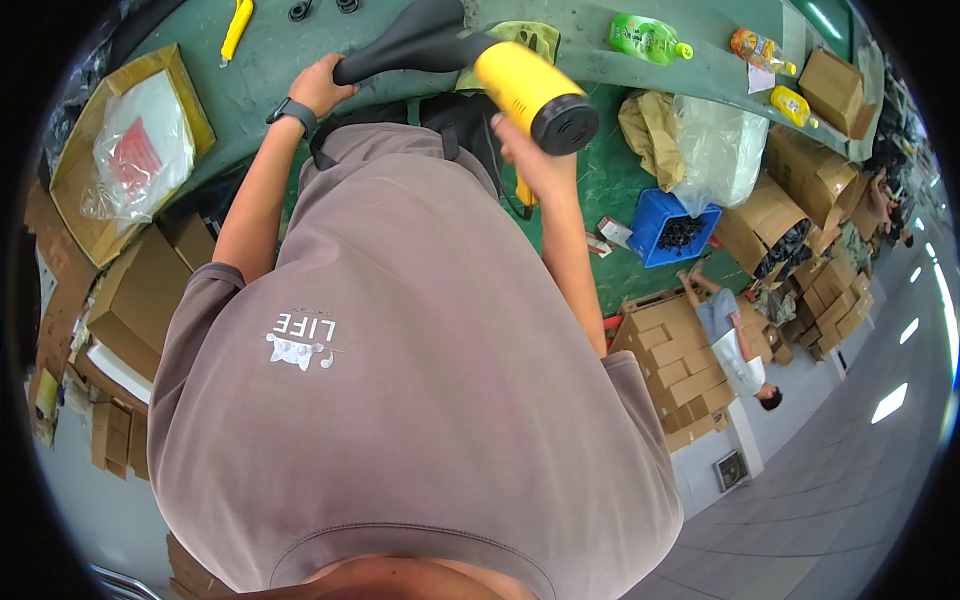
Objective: Packing bicycle components into boxes and using a heat gun to finish the surface of a bicycle saddle.
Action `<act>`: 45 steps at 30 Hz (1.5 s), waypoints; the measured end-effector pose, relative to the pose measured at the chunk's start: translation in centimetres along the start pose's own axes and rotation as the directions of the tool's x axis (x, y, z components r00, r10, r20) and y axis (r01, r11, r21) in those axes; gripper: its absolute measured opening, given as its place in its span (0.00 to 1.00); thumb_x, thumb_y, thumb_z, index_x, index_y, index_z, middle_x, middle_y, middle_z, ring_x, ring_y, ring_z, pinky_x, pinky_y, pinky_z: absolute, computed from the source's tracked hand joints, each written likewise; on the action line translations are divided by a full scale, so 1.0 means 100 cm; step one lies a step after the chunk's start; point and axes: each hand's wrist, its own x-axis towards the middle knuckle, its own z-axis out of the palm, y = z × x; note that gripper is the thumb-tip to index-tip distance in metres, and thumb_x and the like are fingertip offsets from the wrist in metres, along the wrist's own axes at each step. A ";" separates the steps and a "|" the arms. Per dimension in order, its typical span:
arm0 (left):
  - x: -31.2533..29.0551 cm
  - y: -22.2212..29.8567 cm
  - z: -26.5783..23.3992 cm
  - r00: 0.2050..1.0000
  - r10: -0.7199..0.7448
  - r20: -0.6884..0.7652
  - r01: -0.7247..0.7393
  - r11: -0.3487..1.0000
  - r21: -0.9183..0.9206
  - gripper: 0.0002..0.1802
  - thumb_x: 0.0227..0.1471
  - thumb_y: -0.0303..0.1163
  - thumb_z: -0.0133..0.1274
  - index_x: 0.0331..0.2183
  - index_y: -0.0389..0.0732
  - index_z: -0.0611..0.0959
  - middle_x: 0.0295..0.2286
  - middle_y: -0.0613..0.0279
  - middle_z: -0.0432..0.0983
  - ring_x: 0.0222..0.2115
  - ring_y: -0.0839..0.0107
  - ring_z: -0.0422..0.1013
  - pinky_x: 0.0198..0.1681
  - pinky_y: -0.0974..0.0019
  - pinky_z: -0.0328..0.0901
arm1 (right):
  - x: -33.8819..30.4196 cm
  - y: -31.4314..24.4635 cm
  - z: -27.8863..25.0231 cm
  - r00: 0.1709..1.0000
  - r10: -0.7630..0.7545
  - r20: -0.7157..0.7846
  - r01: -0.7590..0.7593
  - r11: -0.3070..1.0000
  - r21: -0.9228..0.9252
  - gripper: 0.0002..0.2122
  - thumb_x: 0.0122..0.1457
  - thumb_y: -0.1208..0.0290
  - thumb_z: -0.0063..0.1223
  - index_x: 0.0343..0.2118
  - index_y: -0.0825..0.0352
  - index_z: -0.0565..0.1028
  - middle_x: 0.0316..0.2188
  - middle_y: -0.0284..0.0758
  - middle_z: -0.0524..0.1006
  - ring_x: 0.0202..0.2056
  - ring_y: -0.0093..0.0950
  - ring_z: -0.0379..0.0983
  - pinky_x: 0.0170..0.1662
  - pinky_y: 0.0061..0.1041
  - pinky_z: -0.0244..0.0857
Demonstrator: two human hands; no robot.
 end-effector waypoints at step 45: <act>-0.001 -0.048 -0.021 0.990 0.138 -0.033 -0.142 0.962 -0.232 0.39 0.47 0.39 0.75 0.60 0.40 0.82 0.48 0.44 0.85 0.50 0.49 0.82 0.57 0.54 0.73 | -0.002 -0.030 0.035 0.999 -0.037 -0.036 0.037 0.999 -0.012 0.13 0.59 0.72 0.73 0.44 0.66 0.82 0.28 0.28 0.80 0.23 0.19 0.74 0.28 0.25 0.70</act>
